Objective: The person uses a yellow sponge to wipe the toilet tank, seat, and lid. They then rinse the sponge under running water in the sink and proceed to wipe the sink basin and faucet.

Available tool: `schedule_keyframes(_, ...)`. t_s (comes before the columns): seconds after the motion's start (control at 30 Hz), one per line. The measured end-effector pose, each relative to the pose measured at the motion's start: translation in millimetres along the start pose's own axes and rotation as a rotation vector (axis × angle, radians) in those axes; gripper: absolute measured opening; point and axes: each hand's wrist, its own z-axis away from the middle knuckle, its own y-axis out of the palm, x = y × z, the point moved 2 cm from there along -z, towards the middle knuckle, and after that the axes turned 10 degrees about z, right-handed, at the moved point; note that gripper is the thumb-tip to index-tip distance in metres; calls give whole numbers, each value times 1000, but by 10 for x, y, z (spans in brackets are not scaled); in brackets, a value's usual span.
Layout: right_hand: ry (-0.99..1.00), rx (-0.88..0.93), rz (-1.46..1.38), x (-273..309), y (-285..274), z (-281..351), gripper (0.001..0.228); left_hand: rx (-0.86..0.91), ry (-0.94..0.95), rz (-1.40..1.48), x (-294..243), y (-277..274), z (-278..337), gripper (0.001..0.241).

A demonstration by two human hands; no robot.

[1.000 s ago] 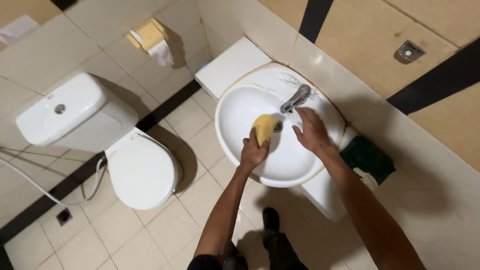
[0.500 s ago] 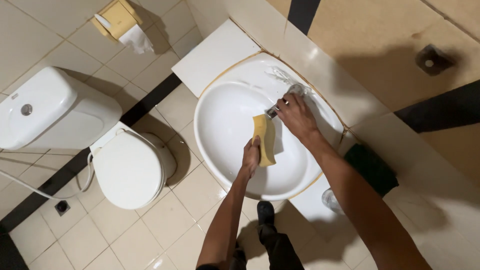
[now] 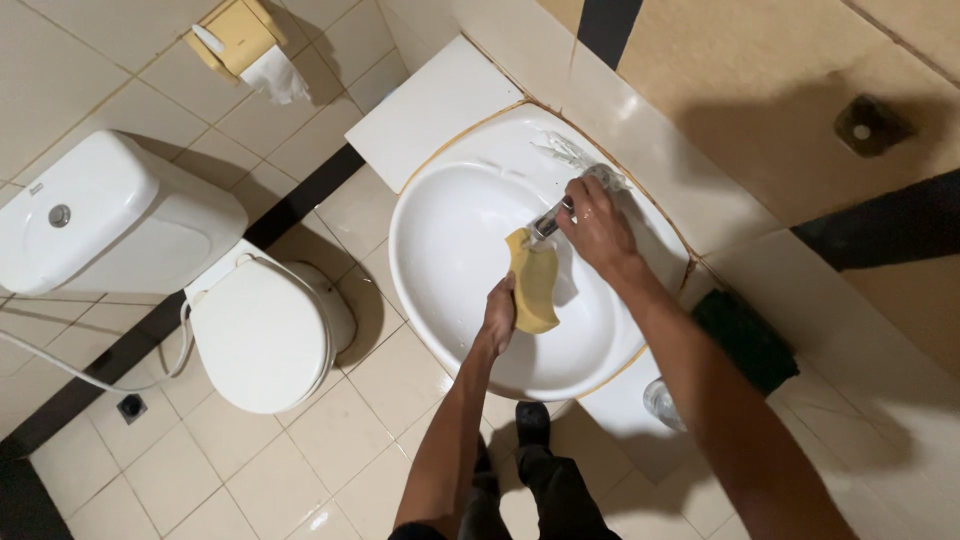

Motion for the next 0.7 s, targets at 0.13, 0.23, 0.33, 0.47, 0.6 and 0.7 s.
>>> schedule_keyframes(0.13,46,-257,-180,137,71,249,51,60,22,56,18,-25,-84,61)
schedule_keyframes(0.23,229,-281,-342,34,426,521,65,37,-79,78,-22,10,-70,60)
schedule_keyframes(0.33,292,-278,-188,-190,939,855,53,113,-83,144,207,-84,-262,61)
schedule_keyframes(0.47,673,139,-450,-153,1008,1085,50,228,-65,174,359,-69,-382,57)
schedule_keyframes(0.6,760,337,-551,-121,1016,1274,66,176,-136,205,3,159,-22,47)
schedule_keyframes(0.7,799,438,-557,44,770,1241,79,231,-98,382,303,-34,-523,46)
